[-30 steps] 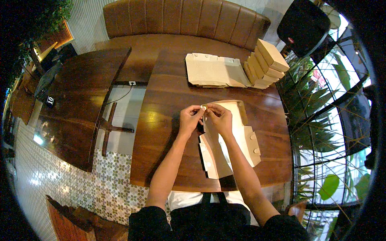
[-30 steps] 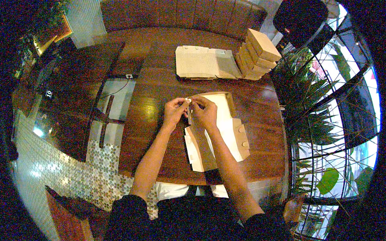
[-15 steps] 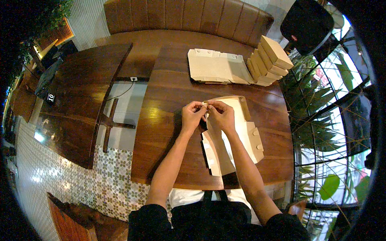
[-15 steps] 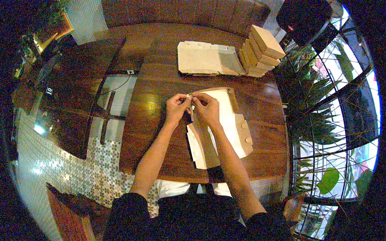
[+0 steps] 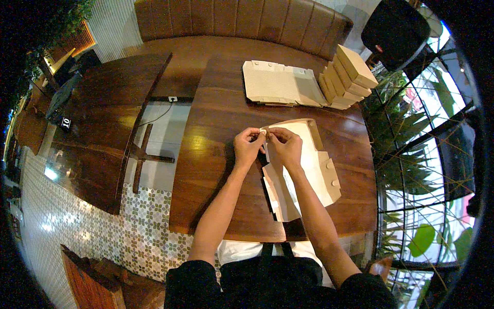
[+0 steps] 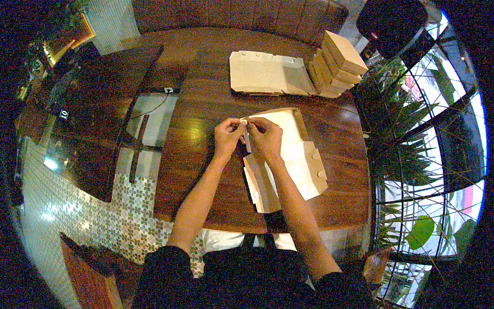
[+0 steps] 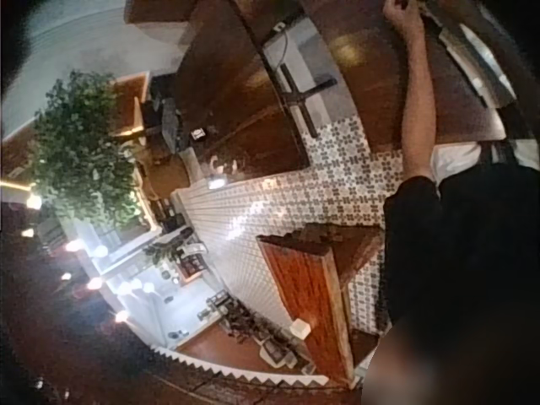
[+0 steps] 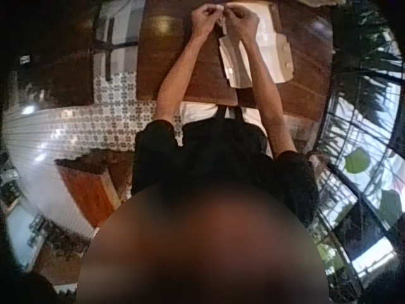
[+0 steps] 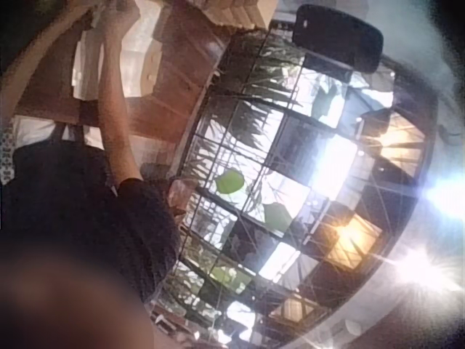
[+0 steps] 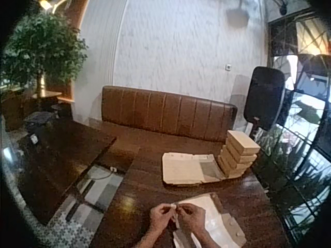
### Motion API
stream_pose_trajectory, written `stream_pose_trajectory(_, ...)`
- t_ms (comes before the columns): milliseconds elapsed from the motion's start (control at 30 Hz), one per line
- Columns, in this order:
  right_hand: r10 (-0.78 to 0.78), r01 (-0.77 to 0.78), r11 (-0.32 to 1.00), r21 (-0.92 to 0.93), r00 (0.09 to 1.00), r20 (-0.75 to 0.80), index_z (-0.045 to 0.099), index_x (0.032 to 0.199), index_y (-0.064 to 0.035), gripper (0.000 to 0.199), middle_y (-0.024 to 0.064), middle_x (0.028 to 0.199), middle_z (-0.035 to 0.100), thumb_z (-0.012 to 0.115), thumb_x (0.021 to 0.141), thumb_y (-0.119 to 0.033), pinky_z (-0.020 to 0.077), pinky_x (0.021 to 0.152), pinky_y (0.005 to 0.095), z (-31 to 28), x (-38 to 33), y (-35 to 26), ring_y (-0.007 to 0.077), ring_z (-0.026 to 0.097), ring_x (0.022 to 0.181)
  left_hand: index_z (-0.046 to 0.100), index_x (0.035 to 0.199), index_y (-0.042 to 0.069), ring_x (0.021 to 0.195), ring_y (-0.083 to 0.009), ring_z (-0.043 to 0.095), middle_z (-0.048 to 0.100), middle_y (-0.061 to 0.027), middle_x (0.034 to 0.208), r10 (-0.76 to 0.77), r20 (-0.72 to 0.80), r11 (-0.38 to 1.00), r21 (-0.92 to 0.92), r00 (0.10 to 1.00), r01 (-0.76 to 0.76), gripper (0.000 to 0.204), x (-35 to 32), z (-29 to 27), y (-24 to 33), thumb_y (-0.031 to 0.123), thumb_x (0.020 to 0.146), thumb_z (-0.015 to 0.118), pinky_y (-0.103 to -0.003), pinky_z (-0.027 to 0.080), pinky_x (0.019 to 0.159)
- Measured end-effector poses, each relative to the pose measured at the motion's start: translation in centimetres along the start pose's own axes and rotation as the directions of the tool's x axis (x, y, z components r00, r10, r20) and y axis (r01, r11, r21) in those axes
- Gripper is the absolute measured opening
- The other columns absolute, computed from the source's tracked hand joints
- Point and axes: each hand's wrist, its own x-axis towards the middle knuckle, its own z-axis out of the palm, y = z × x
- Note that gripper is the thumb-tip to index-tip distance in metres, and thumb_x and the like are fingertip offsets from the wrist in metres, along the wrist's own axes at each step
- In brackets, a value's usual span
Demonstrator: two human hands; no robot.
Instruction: The person assembles flat cardboard boxes by folding the sides and inserting tabs into slots to form rectangular containers. They repeat this process for multiple boxes, stacking the completed ones on the table.
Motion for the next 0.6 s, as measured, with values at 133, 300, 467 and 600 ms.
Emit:
stream_pose_trajectory(133,-0.008,0.008,0.999,-0.032,1.0,-0.005,0.078,0.106,0.0003,0.021,0.0147,0.095,0.079,0.074,0.091,-0.014,0.0594,0.076,0.0321,0.2,0.0,0.1,0.0191,0.076,0.083,0.069,0.096,-0.006,0.055,-0.011,0.063,0.069,-0.0061,0.076,0.011,0.006,0.999,0.031,1.0,-0.012,0.016,-0.1,0.0,0.2,0.009,0.094,0.073,-0.026,0.049,0.045)
stream_pose_trajectory(300,-0.03,0.03,0.998,-0.05,1.0,0.002,0.077,0.107,0.0009,0.022,0.0151,0.095,0.079,0.074,0.092,-0.014,0.0596,0.076,0.0323,0.4,-0.1,0.2,0.0198,0.076,0.082,0.072,0.1,-0.002,0.063,-0.0106,0.066,0.073,-0.0065,0.083,-0.031,0.003,0.993,0.115,1.0,0.03,0.015,-0.1,-0.2,0.3,0.012,0.094,0.075,-0.026,0.052,0.051)
stream_pose_trajectory(467,-0.042,0.042,0.999,0.004,0.998,0.045,0.077,0.108,0.0002,0.022,0.0141,0.095,0.079,0.074,0.092,-0.015,0.0594,0.077,0.0322,0.2,0.0,0.7,0.0189,0.076,0.083,0.07,0.096,-0.005,0.056,-0.0099,0.063,0.07,-0.0056,0.078,0.001,-0.001,0.999,0.049,1.0,-0.001,0.015,-0.1,0.0,0.4,0.009,0.095,0.072,-0.024,0.047,0.048)
stream_pose_trajectory(600,-0.012,0.012,1.0,0.005,0.994,0.107,0.077,0.109,-0.0004,0.022,0.0136,0.097,0.079,0.073,0.093,-0.014,0.0591,0.079,0.0317,-0.2,0.8,1.5,0.0177,0.075,0.086,0.069,0.097,-0.004,0.058,-0.0099,0.063,0.07,-0.0056,0.079,-0.002,0.042,0.999,0.04,0.999,0.0,0.015,0.0,-0.3,0.5,0.01,0.095,0.072,-0.025,0.049,0.048)
